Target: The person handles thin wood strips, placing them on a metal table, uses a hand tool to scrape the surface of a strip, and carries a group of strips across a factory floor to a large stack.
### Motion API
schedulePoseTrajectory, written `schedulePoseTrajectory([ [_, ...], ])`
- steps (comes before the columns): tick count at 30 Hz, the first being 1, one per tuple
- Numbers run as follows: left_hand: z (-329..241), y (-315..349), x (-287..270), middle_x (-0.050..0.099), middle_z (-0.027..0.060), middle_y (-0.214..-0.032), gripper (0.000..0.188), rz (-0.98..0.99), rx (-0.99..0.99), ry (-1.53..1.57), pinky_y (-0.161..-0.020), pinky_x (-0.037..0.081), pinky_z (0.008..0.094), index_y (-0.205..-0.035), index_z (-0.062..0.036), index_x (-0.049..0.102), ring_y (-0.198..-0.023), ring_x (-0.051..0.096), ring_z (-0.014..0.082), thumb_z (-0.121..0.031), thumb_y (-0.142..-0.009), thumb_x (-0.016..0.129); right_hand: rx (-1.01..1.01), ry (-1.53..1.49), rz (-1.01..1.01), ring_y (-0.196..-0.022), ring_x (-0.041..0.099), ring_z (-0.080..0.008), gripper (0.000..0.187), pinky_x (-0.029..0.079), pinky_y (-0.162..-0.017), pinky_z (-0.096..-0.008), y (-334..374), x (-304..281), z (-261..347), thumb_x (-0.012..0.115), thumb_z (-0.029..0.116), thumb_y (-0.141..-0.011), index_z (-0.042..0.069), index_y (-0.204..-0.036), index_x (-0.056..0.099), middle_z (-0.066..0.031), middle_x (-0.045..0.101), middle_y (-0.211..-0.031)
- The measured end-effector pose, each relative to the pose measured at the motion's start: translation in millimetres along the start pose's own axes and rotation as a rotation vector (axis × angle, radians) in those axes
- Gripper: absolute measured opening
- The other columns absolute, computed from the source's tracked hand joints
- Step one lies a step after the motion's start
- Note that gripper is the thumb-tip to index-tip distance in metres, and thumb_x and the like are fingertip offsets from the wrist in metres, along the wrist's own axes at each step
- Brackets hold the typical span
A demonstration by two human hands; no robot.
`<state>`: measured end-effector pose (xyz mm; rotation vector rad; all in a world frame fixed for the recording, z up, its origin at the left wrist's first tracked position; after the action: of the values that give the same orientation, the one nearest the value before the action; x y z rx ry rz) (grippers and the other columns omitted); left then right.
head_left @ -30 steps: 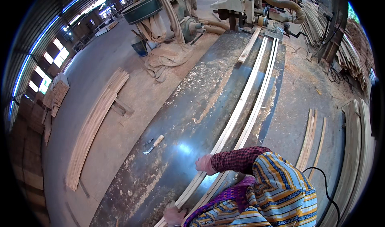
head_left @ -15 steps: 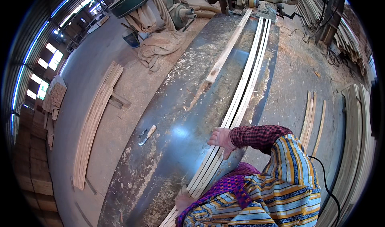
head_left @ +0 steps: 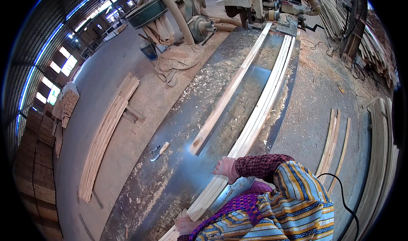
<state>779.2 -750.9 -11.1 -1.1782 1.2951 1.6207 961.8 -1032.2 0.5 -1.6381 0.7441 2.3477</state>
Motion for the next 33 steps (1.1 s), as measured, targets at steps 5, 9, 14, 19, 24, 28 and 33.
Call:
schedulePoseTrajectory([
  [5,-38,-10,-15,0.064,0.0171,-0.129,0.098,0.144,-0.026,0.205,-0.105,0.046,0.0466,-0.139,-0.009,0.054,-0.124,0.06,0.0324,-0.053,-0.058,0.088,-0.031,0.019,-0.028,-0.115,0.064,-0.0329,0.089,0.053,-0.097,-0.0464,6,-1,-25,0.083,0.052,-0.066,0.015,-0.142,0.058,-0.0135,0.068,-0.12],
  [9,-68,-7,-19,0.067,0.0169,-0.122,0.097,-0.099,0.086,0.189,-0.101,0.047,0.0498,-0.141,-0.008,0.055,-0.117,0.063,0.0355,-0.048,-0.061,0.089,-0.002,0.049,-0.004,-0.115,0.064,-0.0313,0.089,0.053,-0.097,-0.0437,27,-14,-48,0.083,0.058,-0.063,0.012,-0.135,0.061,-0.0124,0.069,-0.119],
  [14,-70,-1,-32,0.068,0.016,-0.118,0.097,-0.162,0.107,0.241,-0.101,0.048,0.0501,-0.142,-0.0076,0.056,-0.115,0.065,0.0345,-0.048,-0.061,0.091,0.0,0.095,-0.016,-0.116,0.064,-0.0311,0.088,0.052,-0.097,-0.0433,20,-7,-48,0.083,0.059,-0.062,0.012,-0.134,0.063,-0.0122,0.069,-0.118],
  [19,-56,-2,-18,0.068,0.0158,-0.118,0.099,-0.251,0.156,0.32,-0.104,0.044,0.0491,-0.143,-0.0093,0.057,-0.115,0.063,0.0324,-0.045,-0.057,0.093,0.078,0.087,0.029,-0.118,0.064,-0.0308,0.089,0.05,-0.1,-0.0426,16,-12,-44,0.085,0.059,-0.064,0.012,-0.136,0.061,-0.0127,0.069,-0.121],
  [24,-55,-5,-31,0.067,0.0108,-0.116,0.094,-0.26,0.085,0.283,-0.106,0.043,0.0469,-0.139,-0.012,0.057,-0.115,0.062,0.0303,-0.044,-0.059,0.093,0.083,0.097,0.024,-0.12,0.063,-0.0324,0.089,0.049,-0.102,-0.0445,11,-12,-43,0.082,0.063,-0.067,0.012,-0.136,0.061,-0.0159,0.068,-0.122],
  [28,-55,-4,-25,0.067,0.0083,-0.115,0.094,-0.262,0.099,0.295,-0.107,0.042,0.0467,-0.14,-0.0138,0.057,-0.115,0.062,0.0291,-0.045,-0.059,0.094,0.175,-0.143,0.06,-0.121,0.062,-0.0395,0.078,0.047,-0.105,-0.0494,10,-13,-56,0.075,0.06,-0.079,0.01,-0.138,0.062,-0.02,0.067,-0.124],
  [33,-57,-4,-23,0.067,0.0094,-0.108,0.088,-0.268,0.123,0.315,-0.096,0.047,0.047,-0.134,-0.0141,0.061,-0.104,0.064,0.0313,-0.045,-0.057,0.092,0.466,-0.245,-0.195,-0.121,0.062,-0.0382,0.049,0.048,-0.105,-0.0475,19,-46,-105,0.063,0.047,-0.093,0.012,-0.126,0.069,-0.0185,0.069,-0.122],
])
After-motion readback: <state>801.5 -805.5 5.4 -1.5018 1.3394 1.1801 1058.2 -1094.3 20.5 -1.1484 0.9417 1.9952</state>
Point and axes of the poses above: each hand's wrist, its own y-axis away from the middle knuckle, its own x-axis out of the palm, z = x × y, the point moved 9 cm from there along -y, towards the middle knuckle
